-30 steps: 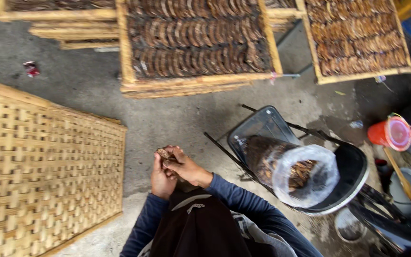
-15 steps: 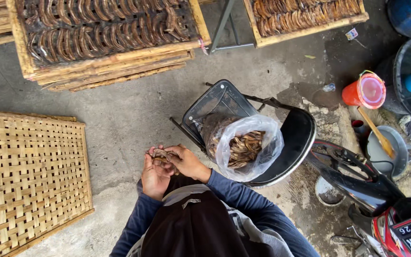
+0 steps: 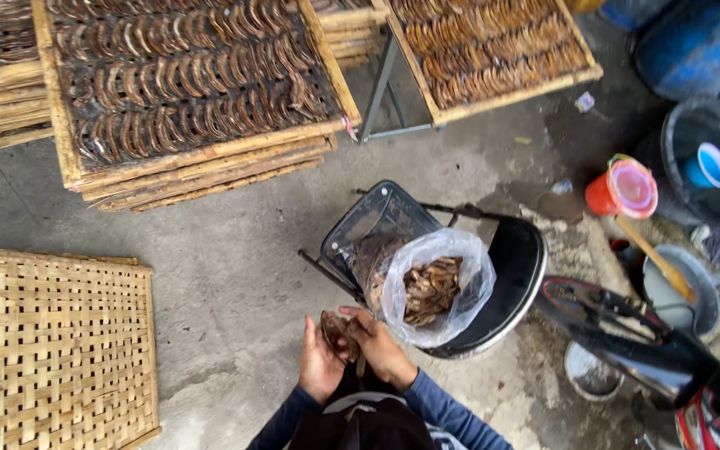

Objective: The person sorts dried banana slices spread on woven bamboo drying trays, picking up pieces, inspecting them by hand, and rearranging them in rows on the trays. The person gathers a handful of dried banana pieces and places them into a plastic-lined container, then lifts and repositions empty trays and continues arranging the dried slices.

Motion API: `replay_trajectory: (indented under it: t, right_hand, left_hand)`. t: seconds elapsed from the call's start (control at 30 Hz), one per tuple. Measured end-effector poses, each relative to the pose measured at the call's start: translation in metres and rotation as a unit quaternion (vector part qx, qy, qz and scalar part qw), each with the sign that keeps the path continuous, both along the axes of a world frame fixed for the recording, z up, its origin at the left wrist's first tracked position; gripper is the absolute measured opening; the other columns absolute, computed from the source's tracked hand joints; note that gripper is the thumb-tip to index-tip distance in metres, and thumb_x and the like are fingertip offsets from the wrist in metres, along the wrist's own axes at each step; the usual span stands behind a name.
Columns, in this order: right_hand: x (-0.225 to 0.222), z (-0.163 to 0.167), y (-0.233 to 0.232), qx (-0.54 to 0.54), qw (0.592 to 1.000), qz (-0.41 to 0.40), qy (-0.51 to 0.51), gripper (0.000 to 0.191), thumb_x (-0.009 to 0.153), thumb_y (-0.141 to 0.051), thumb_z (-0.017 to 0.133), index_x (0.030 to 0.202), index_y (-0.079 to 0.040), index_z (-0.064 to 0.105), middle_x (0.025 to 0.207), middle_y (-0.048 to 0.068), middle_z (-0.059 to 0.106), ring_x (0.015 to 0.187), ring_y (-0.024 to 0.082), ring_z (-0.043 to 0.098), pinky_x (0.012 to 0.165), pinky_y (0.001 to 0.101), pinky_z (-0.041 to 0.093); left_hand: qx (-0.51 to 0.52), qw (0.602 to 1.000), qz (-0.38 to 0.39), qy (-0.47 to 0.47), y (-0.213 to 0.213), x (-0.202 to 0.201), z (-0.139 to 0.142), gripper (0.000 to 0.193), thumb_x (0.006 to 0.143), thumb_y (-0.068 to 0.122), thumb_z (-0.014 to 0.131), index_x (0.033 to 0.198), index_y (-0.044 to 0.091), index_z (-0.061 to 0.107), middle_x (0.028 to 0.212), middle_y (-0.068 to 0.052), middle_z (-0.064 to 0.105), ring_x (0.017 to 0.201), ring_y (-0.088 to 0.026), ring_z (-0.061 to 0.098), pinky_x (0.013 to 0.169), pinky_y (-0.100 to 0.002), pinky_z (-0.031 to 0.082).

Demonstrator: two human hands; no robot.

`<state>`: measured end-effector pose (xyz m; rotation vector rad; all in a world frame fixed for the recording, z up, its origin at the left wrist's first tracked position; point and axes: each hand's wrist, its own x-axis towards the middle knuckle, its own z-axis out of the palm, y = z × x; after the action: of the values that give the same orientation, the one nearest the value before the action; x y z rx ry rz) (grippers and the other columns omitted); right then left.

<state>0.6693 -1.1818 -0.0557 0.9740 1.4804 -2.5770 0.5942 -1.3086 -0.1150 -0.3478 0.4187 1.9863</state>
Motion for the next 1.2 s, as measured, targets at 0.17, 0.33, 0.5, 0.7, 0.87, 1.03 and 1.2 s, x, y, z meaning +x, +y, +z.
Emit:
replay_trajectory:
  t: [0.17, 0.33, 0.5, 0.7, 0.87, 1.03, 1.2]
  right_hand:
    - [-0.013, 0.009, -0.005, 0.174, 0.979, 0.104, 0.015, 0.044, 0.102, -0.003, 0.048, 0.145, -0.008, 0.053, 0.109, 0.009, 0.072, 0.092, 0.014, 0.071, 0.081, 0.0283, 0.058]
    - [-0.021, 0.034, -0.004, 0.455, 0.872, 0.161, 0.081, 0.038, 0.107, -0.007, 0.061, 0.144, -0.007, 0.056, 0.132, 0.02, 0.07, 0.119, 0.025, 0.065, 0.094, 0.0341, 0.054]
    - [-0.009, 0.053, 0.044, 0.333, 0.922, 0.114, 0.159, 0.029, 0.103, -0.003, 0.054, 0.132, -0.004, 0.05, 0.128, 0.016, 0.072, 0.124, 0.02, 0.069, 0.099, 0.0324, 0.055]
    - [0.064, 0.064, 0.18, 0.148, 0.964, 0.059, 0.213, 0.013, 0.106, -0.003, 0.054, 0.118, -0.003, 0.053, 0.131, 0.012, 0.069, 0.113, 0.02, 0.07, 0.093, 0.0318, 0.061]
    - [0.176, 0.08, 0.329, 0.512, 0.815, 0.05, 0.269, 0.021, 0.097, -0.001, 0.072, 0.116, -0.008, 0.066, 0.105, 0.008, 0.064, 0.096, 0.018, 0.063, 0.082, 0.0265, 0.053]
    - [0.261, 0.077, 0.445, 0.259, 0.957, 0.023, 0.129, 0.034, 0.092, -0.003, 0.077, 0.122, -0.005, 0.062, 0.084, 0.0, 0.061, 0.078, 0.008, 0.056, 0.069, 0.0249, 0.047]
    - [0.301, 0.059, 0.499, 0.234, 0.962, -0.024, 0.14, 0.025, 0.103, -0.009, 0.063, 0.126, -0.002, 0.061, 0.108, 0.004, 0.066, 0.099, 0.009, 0.061, 0.087, 0.0243, 0.049]
  left_hand:
    - [-0.107, 0.992, -0.018, -0.062, -0.002, 0.003, 0.017, 0.038, 0.1, 0.053, 0.059, 0.109, 0.016, 0.065, 0.093, 0.002, 0.067, 0.086, -0.015, 0.065, 0.079, -0.037, 0.053]
    - [-0.079, 0.995, 0.035, -0.043, 0.009, -0.008, 0.008, 0.043, 0.093, 0.051, 0.055, 0.112, 0.015, 0.065, 0.108, -0.002, 0.074, 0.103, -0.019, 0.069, 0.092, -0.035, 0.055]
    - [-0.033, 0.991, 0.126, -0.028, 0.052, 0.004, 0.016, 0.032, 0.104, 0.045, 0.057, 0.116, 0.016, 0.063, 0.109, 0.0, 0.072, 0.103, -0.019, 0.067, 0.09, -0.037, 0.053]
    - [-0.14, 0.982, 0.044, 0.115, 0.153, 0.092, 0.059, 0.027, 0.096, 0.027, 0.053, 0.116, 0.013, 0.063, 0.103, -0.001, 0.073, 0.094, -0.018, 0.071, 0.083, -0.037, 0.056]
    - [-0.056, 0.985, 0.011, 0.165, 0.293, 0.198, 0.058, 0.019, 0.107, 0.015, 0.058, 0.123, 0.005, 0.063, 0.097, -0.001, 0.067, 0.071, -0.01, 0.058, 0.062, -0.028, 0.049]
    - [-0.102, 0.976, -0.088, 0.172, 0.416, 0.287, 0.041, 0.018, 0.096, 0.003, 0.064, 0.114, 0.006, 0.065, 0.1, 0.001, 0.068, 0.088, -0.008, 0.066, 0.077, -0.028, 0.055]
    - [-0.088, 0.983, -0.025, 0.16, 0.489, 0.315, 0.049, 0.005, 0.1, 0.009, 0.064, 0.103, 0.007, 0.068, 0.091, -0.003, 0.069, 0.077, -0.008, 0.061, 0.066, -0.027, 0.048]
